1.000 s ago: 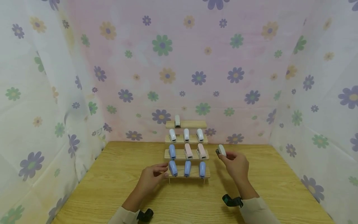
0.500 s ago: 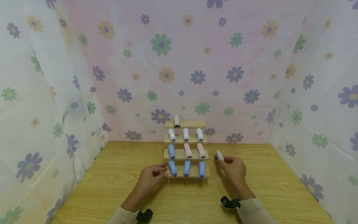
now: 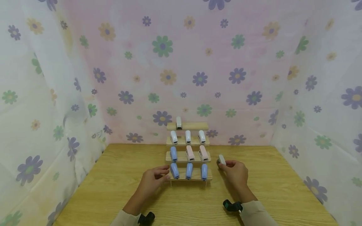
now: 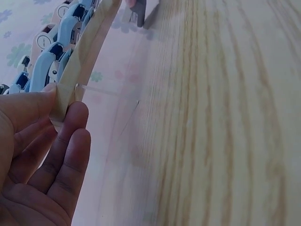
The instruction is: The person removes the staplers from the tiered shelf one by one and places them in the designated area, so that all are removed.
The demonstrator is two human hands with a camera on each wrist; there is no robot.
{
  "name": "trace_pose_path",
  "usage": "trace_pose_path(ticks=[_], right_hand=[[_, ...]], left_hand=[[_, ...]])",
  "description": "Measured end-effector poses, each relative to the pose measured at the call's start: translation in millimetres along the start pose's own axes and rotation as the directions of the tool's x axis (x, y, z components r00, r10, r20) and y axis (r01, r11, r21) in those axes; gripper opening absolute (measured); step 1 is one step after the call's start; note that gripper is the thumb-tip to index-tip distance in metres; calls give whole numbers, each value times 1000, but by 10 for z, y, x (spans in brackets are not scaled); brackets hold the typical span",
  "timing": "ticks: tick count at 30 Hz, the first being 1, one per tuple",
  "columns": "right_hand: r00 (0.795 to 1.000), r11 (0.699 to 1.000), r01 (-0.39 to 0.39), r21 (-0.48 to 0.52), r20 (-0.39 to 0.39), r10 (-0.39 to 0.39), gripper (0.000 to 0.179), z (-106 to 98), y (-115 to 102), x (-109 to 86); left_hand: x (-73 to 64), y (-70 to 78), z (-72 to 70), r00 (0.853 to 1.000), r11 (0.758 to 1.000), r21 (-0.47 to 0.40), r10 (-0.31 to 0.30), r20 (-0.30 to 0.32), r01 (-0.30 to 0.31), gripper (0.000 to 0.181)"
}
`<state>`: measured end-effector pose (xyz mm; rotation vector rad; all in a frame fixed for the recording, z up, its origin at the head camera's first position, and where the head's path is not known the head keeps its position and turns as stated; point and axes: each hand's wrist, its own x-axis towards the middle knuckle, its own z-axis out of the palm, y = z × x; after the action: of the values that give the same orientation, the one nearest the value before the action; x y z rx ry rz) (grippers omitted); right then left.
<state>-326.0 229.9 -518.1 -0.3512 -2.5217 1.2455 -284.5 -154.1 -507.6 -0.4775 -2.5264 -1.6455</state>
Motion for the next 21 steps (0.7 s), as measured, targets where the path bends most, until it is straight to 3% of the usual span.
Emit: trace_pose_path(ticks=[12, 16, 21], right_hand=[[998, 999, 53, 9, -45, -52, 35, 70, 33, 23], [997, 998, 56, 10, -60, -55, 34, 71, 25, 13], [998, 999, 54, 7, -40, -53, 35, 65, 36, -9]], left_hand=[[11, 5, -1, 1000, 999, -36, -11, 0, 11, 32], [23, -5, 5, 1000, 999, -38, 12, 3, -12, 32], [15, -12, 16, 1000, 999, -40, 16, -5, -16, 31]])
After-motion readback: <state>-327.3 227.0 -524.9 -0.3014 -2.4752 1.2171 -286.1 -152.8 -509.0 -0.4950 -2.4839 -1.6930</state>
